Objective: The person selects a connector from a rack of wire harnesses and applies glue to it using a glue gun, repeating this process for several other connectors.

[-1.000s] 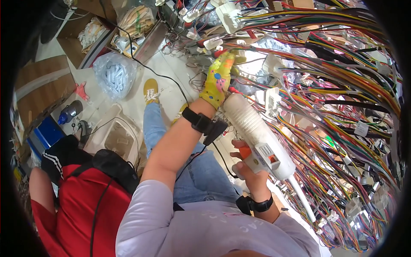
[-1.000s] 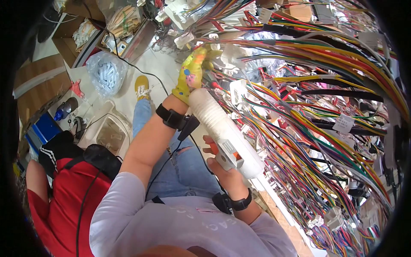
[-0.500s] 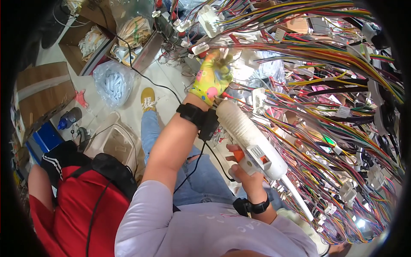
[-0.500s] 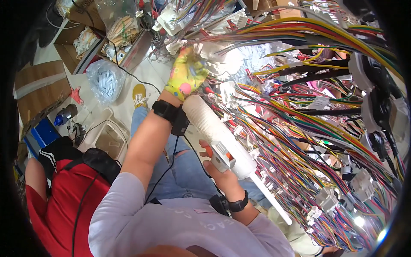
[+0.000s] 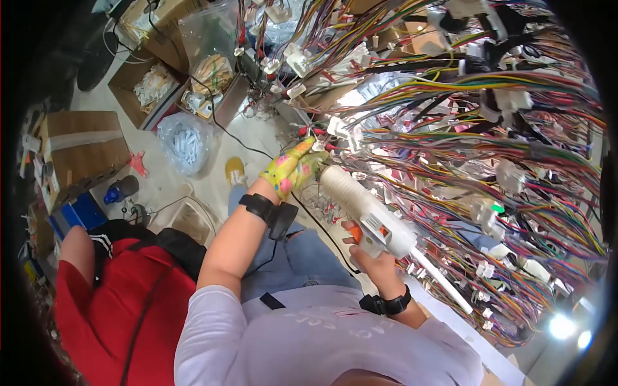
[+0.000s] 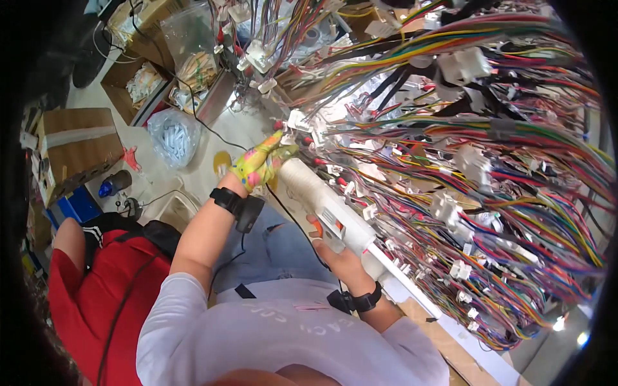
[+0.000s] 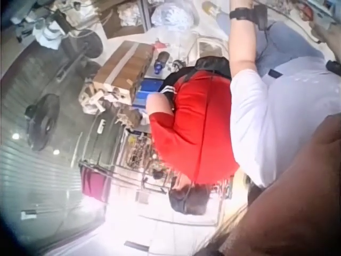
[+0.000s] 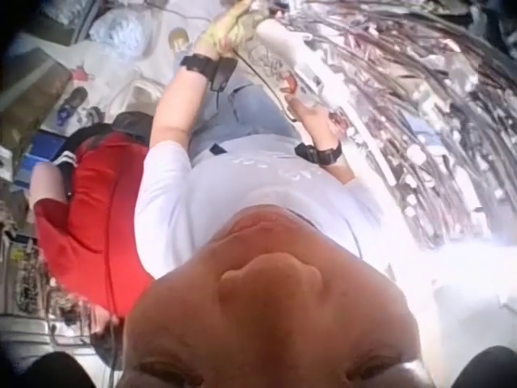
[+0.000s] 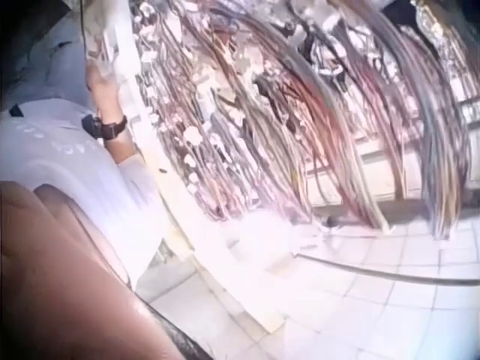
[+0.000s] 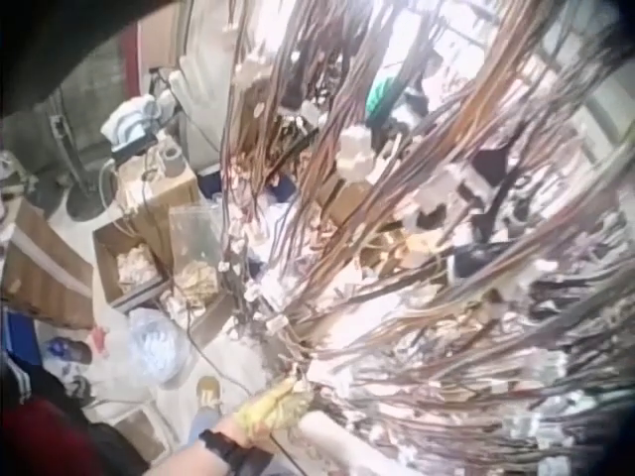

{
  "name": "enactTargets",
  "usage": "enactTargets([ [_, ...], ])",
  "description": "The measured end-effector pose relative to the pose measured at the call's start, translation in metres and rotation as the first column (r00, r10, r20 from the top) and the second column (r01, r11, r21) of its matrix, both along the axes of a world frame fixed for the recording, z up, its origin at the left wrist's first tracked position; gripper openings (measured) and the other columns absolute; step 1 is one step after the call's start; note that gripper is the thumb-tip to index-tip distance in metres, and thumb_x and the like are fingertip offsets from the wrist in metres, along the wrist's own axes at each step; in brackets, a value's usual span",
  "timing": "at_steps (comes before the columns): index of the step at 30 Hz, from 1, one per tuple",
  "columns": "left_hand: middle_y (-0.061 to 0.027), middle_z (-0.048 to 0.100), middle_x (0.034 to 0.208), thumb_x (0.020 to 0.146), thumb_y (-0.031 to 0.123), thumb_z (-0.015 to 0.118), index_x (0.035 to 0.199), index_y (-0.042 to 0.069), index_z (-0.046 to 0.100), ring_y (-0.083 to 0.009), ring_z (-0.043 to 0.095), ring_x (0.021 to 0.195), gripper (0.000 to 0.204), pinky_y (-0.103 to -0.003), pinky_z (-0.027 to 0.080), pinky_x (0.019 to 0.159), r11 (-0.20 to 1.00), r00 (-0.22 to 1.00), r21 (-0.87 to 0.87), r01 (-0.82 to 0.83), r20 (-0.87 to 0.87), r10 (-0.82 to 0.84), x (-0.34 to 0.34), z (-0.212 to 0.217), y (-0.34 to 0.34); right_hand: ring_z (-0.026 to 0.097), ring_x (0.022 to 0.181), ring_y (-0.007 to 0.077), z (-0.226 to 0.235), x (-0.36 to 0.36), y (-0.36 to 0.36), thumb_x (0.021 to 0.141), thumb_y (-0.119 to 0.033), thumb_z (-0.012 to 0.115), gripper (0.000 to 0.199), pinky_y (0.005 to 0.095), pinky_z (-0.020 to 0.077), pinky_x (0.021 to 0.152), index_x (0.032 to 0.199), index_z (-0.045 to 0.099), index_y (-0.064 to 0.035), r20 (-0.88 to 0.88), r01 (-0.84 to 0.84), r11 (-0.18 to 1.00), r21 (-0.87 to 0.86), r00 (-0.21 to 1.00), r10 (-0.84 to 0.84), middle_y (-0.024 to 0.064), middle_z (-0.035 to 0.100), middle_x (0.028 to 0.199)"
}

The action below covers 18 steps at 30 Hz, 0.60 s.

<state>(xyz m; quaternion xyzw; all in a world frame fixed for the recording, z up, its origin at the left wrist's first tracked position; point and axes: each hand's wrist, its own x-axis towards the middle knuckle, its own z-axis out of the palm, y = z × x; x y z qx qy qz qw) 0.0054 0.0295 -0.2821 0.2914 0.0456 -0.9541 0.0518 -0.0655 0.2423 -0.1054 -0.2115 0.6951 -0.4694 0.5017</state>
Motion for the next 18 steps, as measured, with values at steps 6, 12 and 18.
enactTargets([
  [6, -0.0169, 0.059, 0.113, 0.091, 0.015, 0.055, 0.118, -0.002, 0.052, -0.0234, 0.059, 0.102, 0.032, -0.031, 0.051, 0.088, 0.993, 0.995, 0.068, -0.098, 0.018, 0.097, 0.015, 0.006, 0.007, 0.053, 0.111, 0.0237, 0.023, 0.013, -0.006, 0.076, 0.010, 0.053, 0.060, 0.0357, 0.0498, 0.086, 0.131, 0.036, -0.0022, -0.038, 0.014, 0.999, -0.029, 0.999, -0.015, 0.0136, 0.053, 0.118],
  [12, -0.0089, 0.061, 0.109, 0.091, 0.019, 0.053, 0.117, 0.000, 0.056, -0.0169, 0.061, 0.094, 0.032, -0.024, 0.050, 0.077, 0.901, 0.999, -0.432, 0.043, 0.041, -0.028, 0.038, 0.026, 0.002, 0.054, 0.110, 0.0236, 0.047, 0.025, -0.015, 0.077, 0.008, 0.054, 0.056, 0.0354, 0.0505, 0.086, 0.130, 0.038, -0.0006, -0.116, 0.023, 1.000, -0.006, 0.993, -0.023, 0.0132, 0.054, 0.117],
  [18, -0.0059, 0.063, 0.104, 0.090, 0.019, 0.056, 0.118, -0.001, 0.056, -0.0117, 0.061, 0.088, 0.034, -0.021, 0.048, 0.067, 0.877, 0.991, -0.462, 0.134, 0.039, -0.131, 0.060, 0.070, -0.003, 0.053, 0.110, 0.0244, 0.068, 0.032, -0.015, 0.078, 0.005, 0.056, 0.054, 0.0365, 0.0508, 0.086, 0.129, 0.038, -0.0009, -0.136, 0.062, 0.998, 0.019, 0.989, -0.059, 0.0133, 0.054, 0.118],
])
